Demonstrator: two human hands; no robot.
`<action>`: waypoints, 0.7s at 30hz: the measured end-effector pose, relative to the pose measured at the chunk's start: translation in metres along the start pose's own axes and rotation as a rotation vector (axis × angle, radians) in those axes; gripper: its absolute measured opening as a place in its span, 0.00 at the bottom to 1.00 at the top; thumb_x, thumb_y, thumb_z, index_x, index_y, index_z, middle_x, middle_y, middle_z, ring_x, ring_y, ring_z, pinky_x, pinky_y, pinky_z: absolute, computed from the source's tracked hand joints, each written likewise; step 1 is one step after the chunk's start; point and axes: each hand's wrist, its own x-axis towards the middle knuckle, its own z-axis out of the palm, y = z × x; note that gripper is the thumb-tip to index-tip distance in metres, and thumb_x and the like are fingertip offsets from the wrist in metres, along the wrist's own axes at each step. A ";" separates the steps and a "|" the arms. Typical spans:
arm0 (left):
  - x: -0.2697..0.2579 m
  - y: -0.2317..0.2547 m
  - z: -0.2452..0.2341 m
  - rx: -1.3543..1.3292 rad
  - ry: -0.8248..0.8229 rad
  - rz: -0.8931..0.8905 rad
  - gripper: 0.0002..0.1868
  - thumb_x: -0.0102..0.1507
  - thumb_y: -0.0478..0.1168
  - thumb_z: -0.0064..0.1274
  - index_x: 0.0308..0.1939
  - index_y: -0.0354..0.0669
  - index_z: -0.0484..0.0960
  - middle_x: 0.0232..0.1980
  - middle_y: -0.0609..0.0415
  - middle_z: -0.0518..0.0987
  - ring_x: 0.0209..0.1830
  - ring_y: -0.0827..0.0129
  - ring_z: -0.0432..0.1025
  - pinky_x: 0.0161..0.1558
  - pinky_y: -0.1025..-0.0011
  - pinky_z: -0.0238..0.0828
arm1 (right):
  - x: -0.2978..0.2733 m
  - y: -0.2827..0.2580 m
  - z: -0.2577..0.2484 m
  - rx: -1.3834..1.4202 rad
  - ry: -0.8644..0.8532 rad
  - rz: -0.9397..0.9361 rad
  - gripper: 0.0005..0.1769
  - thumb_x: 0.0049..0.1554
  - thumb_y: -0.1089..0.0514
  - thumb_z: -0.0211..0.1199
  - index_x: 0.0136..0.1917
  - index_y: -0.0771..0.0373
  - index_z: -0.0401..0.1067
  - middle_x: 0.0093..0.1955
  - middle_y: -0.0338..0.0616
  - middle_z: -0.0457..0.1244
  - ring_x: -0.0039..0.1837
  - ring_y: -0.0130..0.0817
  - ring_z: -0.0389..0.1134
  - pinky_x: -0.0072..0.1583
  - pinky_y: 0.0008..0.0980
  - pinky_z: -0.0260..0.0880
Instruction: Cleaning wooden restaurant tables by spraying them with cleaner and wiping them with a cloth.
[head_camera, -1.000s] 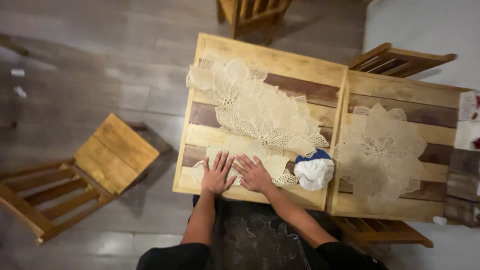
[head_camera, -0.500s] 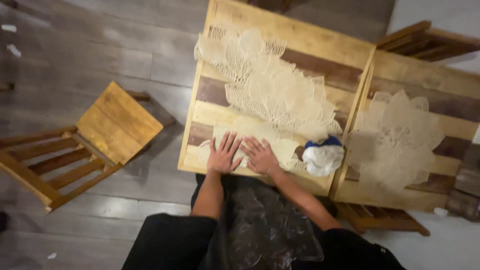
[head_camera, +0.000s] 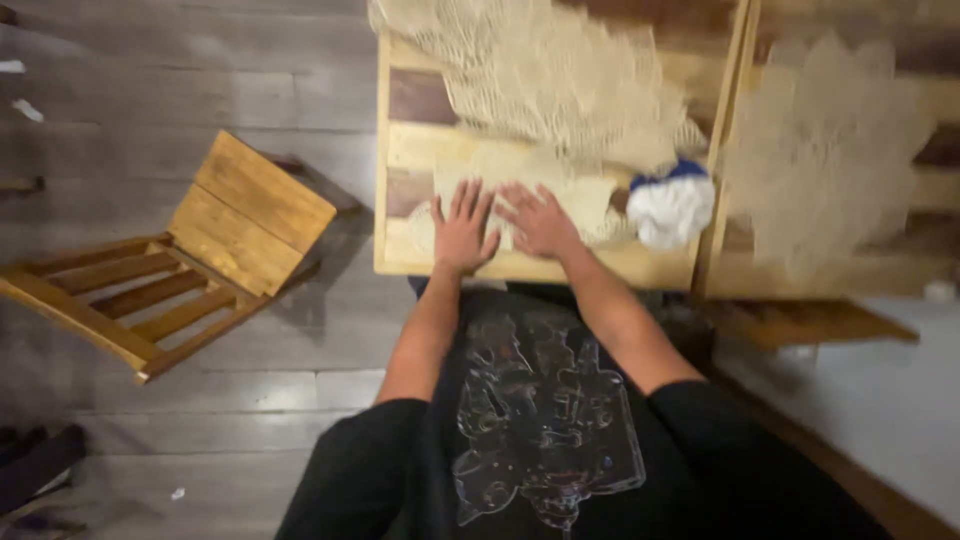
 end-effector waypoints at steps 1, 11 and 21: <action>-0.003 0.010 -0.005 -0.006 -0.016 0.009 0.40 0.62 0.58 0.50 0.76 0.51 0.61 0.83 0.50 0.50 0.84 0.57 0.41 0.73 0.32 0.33 | -0.004 -0.011 -0.001 0.008 -0.007 0.016 0.46 0.51 0.43 0.62 0.81 0.44 0.54 0.85 0.41 0.44 0.85 0.41 0.43 0.76 0.60 0.45; 0.021 0.061 0.046 -0.158 0.169 -0.269 0.33 0.63 0.43 0.50 0.73 0.50 0.65 0.82 0.50 0.54 0.85 0.55 0.42 0.74 0.35 0.35 | -0.012 -0.024 0.012 -0.027 0.251 0.301 0.30 0.59 0.51 0.59 0.74 0.58 0.66 0.83 0.55 0.47 0.83 0.48 0.46 0.73 0.57 0.50; 0.024 0.050 0.032 0.019 0.087 -0.146 0.37 0.60 0.47 0.48 0.75 0.54 0.64 0.82 0.48 0.52 0.83 0.53 0.42 0.71 0.28 0.30 | -0.066 0.077 0.029 -0.097 0.124 0.416 0.36 0.57 0.46 0.56 0.77 0.54 0.62 0.84 0.46 0.45 0.83 0.47 0.41 0.72 0.65 0.46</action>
